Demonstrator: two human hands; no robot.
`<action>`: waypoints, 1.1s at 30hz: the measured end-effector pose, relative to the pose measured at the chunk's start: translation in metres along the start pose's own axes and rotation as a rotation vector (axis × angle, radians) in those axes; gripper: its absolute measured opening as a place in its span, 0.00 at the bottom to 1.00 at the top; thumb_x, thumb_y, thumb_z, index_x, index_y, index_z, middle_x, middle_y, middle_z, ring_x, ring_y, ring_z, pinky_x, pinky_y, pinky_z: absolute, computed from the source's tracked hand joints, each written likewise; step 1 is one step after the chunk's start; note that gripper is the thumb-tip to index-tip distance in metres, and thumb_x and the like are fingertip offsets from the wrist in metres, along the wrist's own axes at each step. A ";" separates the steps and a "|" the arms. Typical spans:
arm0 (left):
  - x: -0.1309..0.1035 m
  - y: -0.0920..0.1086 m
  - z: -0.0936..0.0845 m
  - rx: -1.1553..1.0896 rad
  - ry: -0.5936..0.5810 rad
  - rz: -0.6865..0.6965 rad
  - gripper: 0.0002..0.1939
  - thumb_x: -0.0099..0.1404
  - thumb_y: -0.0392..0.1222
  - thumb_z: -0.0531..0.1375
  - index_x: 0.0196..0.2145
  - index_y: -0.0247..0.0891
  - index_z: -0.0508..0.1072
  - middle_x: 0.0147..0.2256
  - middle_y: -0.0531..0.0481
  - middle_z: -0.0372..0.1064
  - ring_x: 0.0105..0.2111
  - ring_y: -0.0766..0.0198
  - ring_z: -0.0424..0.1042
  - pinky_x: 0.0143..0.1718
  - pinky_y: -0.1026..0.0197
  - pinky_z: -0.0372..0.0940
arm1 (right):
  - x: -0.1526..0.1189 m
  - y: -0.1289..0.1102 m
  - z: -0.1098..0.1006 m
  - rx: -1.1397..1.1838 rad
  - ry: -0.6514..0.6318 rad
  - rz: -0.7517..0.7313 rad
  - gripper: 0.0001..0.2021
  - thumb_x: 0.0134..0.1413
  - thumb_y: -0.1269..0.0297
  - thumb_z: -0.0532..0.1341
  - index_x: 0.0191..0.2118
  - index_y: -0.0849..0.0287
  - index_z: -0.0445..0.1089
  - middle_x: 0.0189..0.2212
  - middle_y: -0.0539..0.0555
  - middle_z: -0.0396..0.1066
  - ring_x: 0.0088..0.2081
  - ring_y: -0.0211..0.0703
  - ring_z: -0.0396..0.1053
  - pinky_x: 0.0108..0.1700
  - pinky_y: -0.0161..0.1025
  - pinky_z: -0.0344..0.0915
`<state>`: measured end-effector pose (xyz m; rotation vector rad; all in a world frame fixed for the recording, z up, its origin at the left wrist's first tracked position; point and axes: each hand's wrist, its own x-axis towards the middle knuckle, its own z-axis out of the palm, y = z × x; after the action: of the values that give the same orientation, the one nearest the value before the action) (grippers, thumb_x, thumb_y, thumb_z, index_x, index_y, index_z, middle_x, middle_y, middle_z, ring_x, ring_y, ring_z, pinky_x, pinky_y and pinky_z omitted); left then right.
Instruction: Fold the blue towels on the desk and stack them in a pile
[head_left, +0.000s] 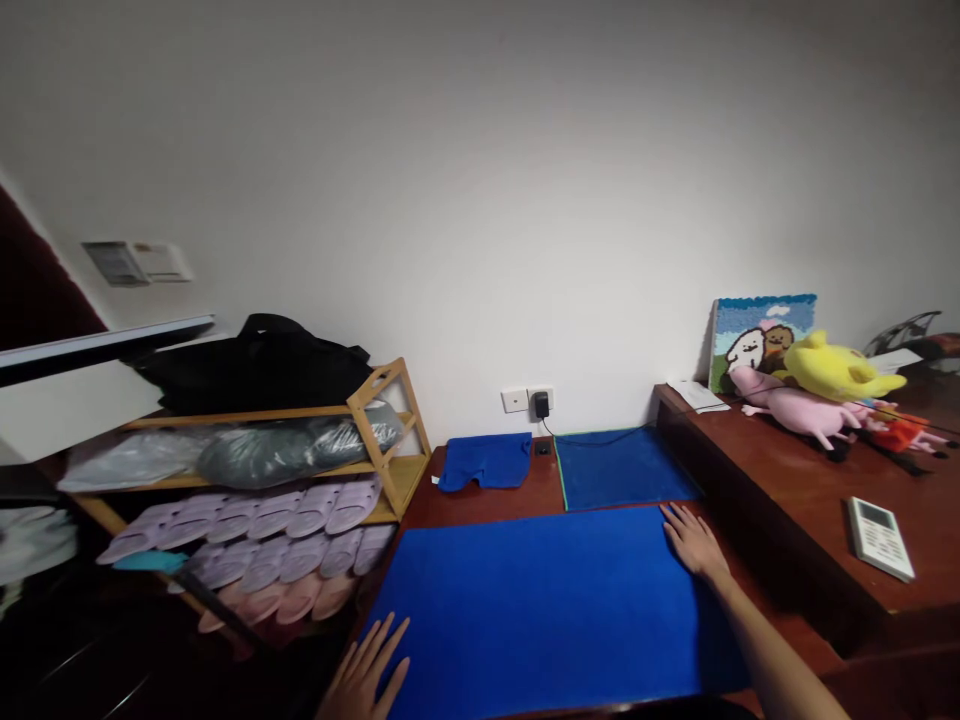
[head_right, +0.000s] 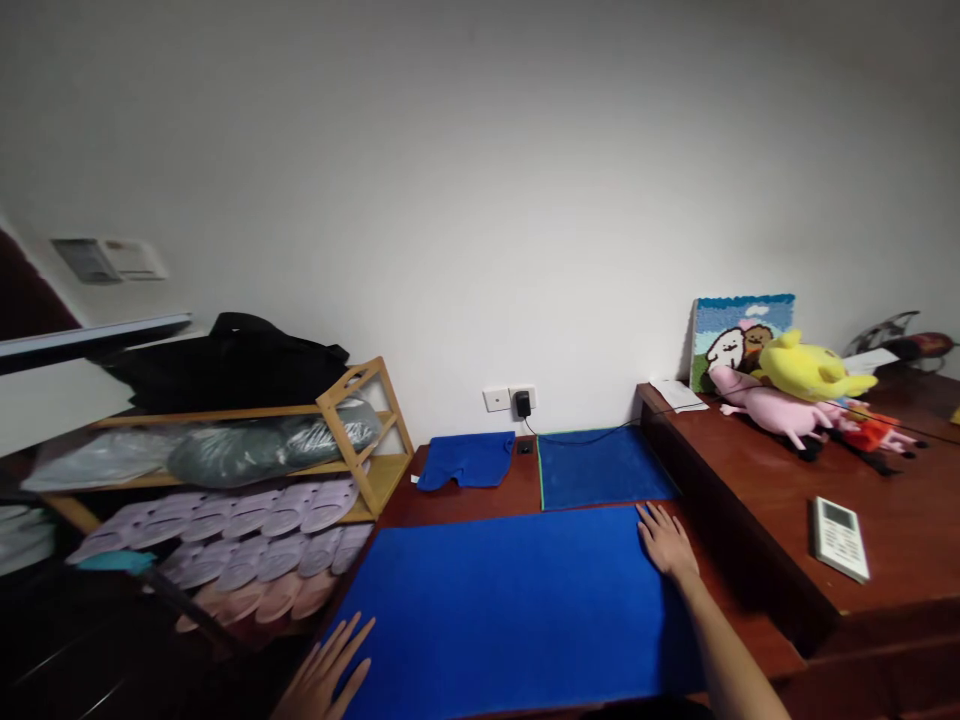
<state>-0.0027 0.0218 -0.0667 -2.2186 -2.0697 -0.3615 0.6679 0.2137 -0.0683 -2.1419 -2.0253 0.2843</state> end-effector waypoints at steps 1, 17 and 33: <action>0.001 -0.004 0.002 0.013 0.000 0.006 0.26 0.72 0.51 0.49 0.64 0.57 0.69 0.66 0.58 0.65 0.68 0.55 0.62 0.69 0.41 0.59 | 0.000 0.001 0.004 0.013 0.011 0.000 0.31 0.71 0.49 0.40 0.74 0.51 0.53 0.74 0.51 0.49 0.75 0.47 0.43 0.75 0.53 0.38; 0.065 0.504 0.119 -0.174 0.163 0.865 0.05 0.67 0.48 0.63 0.38 0.51 0.80 0.26 0.44 0.74 0.29 0.55 0.71 0.27 0.52 0.61 | 0.003 0.018 0.014 0.305 0.218 -0.100 0.31 0.67 0.54 0.40 0.63 0.56 0.70 0.64 0.56 0.68 0.66 0.48 0.63 0.73 0.53 0.47; 0.055 0.530 0.125 -0.585 0.063 0.289 0.08 0.51 0.37 0.67 0.30 0.47 0.76 0.25 0.52 0.77 0.31 0.56 0.75 0.45 0.53 0.67 | 0.009 0.027 0.012 0.762 0.285 0.003 0.25 0.55 0.47 0.54 0.46 0.55 0.82 0.54 0.56 0.76 0.57 0.52 0.72 0.67 0.49 0.60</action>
<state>0.5400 0.0607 -0.1234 -2.7163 -1.7236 -1.1075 0.6913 0.2209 -0.0875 -1.5925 -1.4300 0.5969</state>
